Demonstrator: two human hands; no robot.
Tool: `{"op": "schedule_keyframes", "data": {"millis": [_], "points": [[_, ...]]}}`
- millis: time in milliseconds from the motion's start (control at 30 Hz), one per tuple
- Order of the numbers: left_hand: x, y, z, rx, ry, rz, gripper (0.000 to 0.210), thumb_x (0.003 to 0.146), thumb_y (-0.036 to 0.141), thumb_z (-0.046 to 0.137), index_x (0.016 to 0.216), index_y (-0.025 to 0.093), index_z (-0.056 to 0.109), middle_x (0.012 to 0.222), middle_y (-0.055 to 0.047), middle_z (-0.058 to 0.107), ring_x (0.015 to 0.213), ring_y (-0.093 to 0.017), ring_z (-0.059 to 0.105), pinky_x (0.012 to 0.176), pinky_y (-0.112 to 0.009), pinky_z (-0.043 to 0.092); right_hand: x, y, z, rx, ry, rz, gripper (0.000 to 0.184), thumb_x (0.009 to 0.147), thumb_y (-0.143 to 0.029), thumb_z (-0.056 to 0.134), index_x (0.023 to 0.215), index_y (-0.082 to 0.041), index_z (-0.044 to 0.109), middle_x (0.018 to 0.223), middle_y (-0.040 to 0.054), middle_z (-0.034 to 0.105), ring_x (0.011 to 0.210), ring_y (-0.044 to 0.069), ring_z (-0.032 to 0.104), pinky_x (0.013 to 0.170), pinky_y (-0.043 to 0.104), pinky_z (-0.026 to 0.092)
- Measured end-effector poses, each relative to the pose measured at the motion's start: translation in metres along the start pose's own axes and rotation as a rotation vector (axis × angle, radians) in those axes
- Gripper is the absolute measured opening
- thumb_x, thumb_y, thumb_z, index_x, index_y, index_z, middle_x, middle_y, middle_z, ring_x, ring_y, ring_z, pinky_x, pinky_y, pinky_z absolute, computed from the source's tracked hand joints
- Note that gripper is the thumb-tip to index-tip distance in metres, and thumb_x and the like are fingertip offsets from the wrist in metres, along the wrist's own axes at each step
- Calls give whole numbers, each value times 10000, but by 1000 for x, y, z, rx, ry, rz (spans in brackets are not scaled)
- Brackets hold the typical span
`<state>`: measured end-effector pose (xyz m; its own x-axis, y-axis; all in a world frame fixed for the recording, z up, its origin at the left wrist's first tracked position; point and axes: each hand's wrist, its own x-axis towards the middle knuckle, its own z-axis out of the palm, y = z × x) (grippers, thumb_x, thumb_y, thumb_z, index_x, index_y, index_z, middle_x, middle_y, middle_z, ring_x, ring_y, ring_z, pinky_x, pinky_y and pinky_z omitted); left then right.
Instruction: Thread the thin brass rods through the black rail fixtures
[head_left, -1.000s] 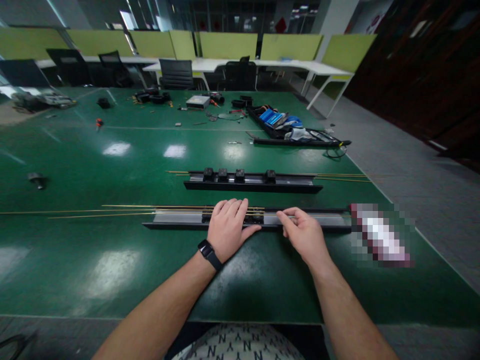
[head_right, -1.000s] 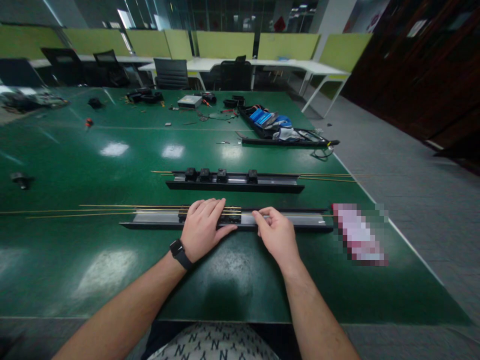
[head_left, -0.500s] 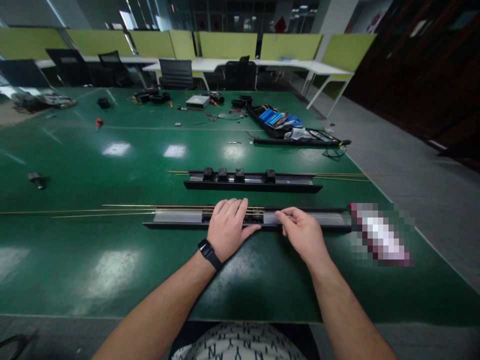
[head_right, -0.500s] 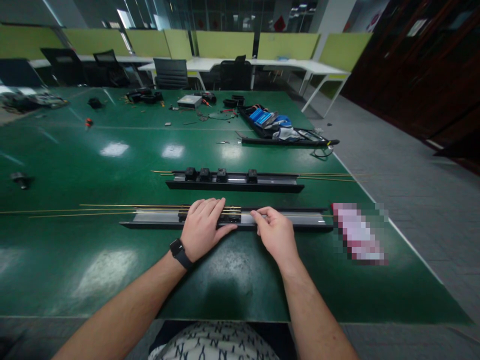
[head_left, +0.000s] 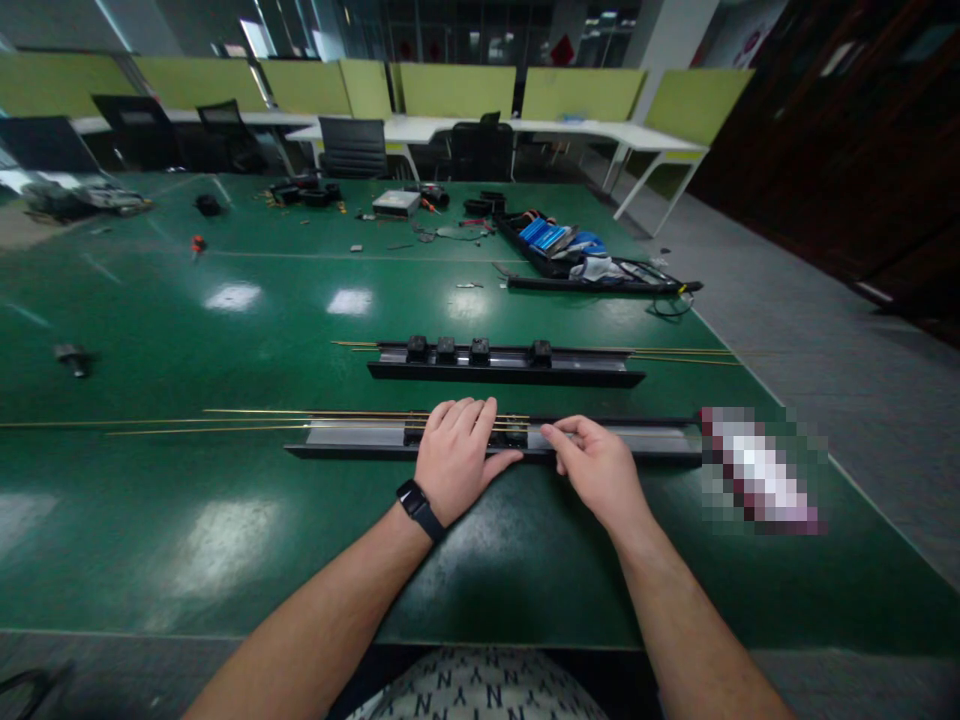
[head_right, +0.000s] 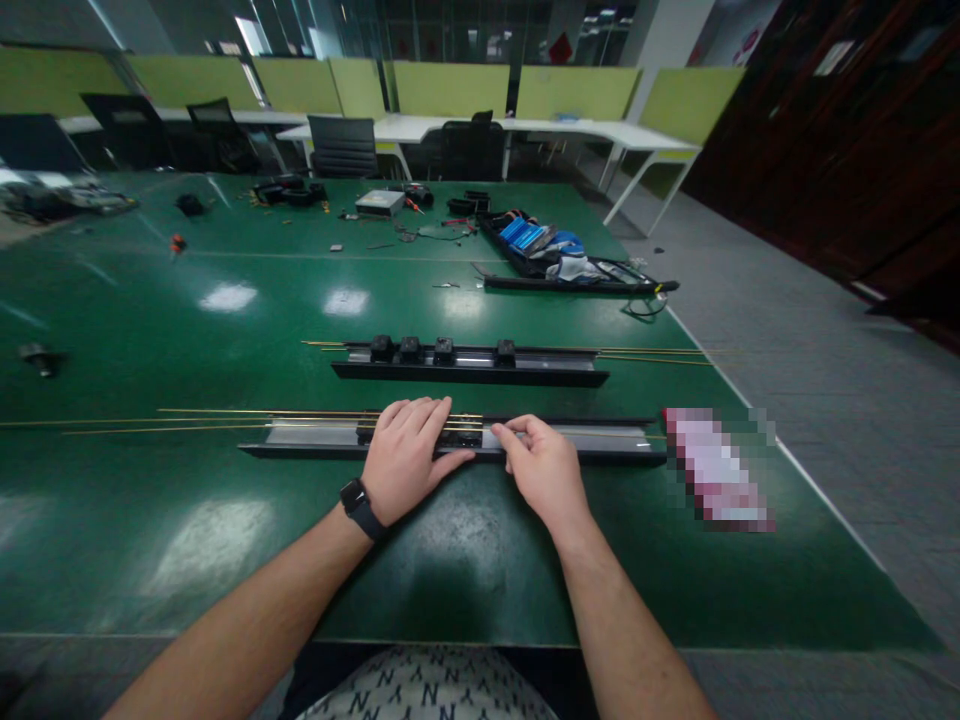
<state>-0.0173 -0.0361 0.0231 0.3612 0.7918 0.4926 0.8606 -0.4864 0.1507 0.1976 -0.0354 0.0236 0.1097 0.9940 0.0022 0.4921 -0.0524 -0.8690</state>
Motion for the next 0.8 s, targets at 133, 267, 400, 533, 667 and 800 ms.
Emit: {"op": "schedule_keyframes", "data": {"millis": [133, 267, 400, 533, 667, 800], "points": [[-1, -1, 2, 0, 2, -13, 677, 925, 643, 601, 1380, 141, 571, 1296, -150, 681, 1230, -304, 604, 1107, -478, 389, 2, 6, -9, 2, 70, 36, 474, 855, -676, 662, 879, -203, 692, 513, -15, 600, 478, 155, 538, 518, 277, 374], [-1, 0, 2, 0, 3, -20, 669, 928, 640, 602, 1375, 144, 575, 1301, -150, 682, 1231, -300, 606, 1090, -478, 394, 0, 5, -12, 18, 44, 42, 493, 845, -691, 664, 892, -200, 678, 507, -16, 598, 463, 149, 526, 511, 274, 371], [0, 1, 0, -3, 5, -21, 667, 926, 637, 610, 1380, 150, 573, 1300, -144, 685, 1217, -294, 615, 1076, -467, 403, -3, 0, -7, 33, 24, 35, 520, 846, -697, 661, 974, -194, 697, 518, -12, 607, 471, 161, 547, 504, 277, 386], [-1, 0, 0, -4, 1, -17, 668, 929, 636, 604, 1377, 141, 573, 1292, -149, 687, 1222, -300, 610, 1079, -471, 399, -3, -2, -1, -2, 13, 9, 497, 858, -682, 656, 951, -196, 713, 521, -7, 608, 486, 165, 560, 512, 281, 397], [-1, -1, 2, -16, -1, -18, 665, 923, 626, 619, 1389, 155, 570, 1302, -153, 680, 1227, -304, 607, 1087, -487, 403, -2, -2, 2, -3, 11, -4, 477, 862, -674, 656, 900, -201, 707, 520, -5, 606, 491, 165, 558, 512, 280, 385], [-1, -1, 2, -15, -1, -19, 670, 922, 631, 616, 1383, 147, 570, 1299, -153, 678, 1225, -304, 605, 1090, -482, 404, -1, 0, 1, 10, 16, 10, 455, 861, -662, 664, 881, -208, 699, 519, -12, 606, 490, 156, 547, 522, 273, 383]]}}
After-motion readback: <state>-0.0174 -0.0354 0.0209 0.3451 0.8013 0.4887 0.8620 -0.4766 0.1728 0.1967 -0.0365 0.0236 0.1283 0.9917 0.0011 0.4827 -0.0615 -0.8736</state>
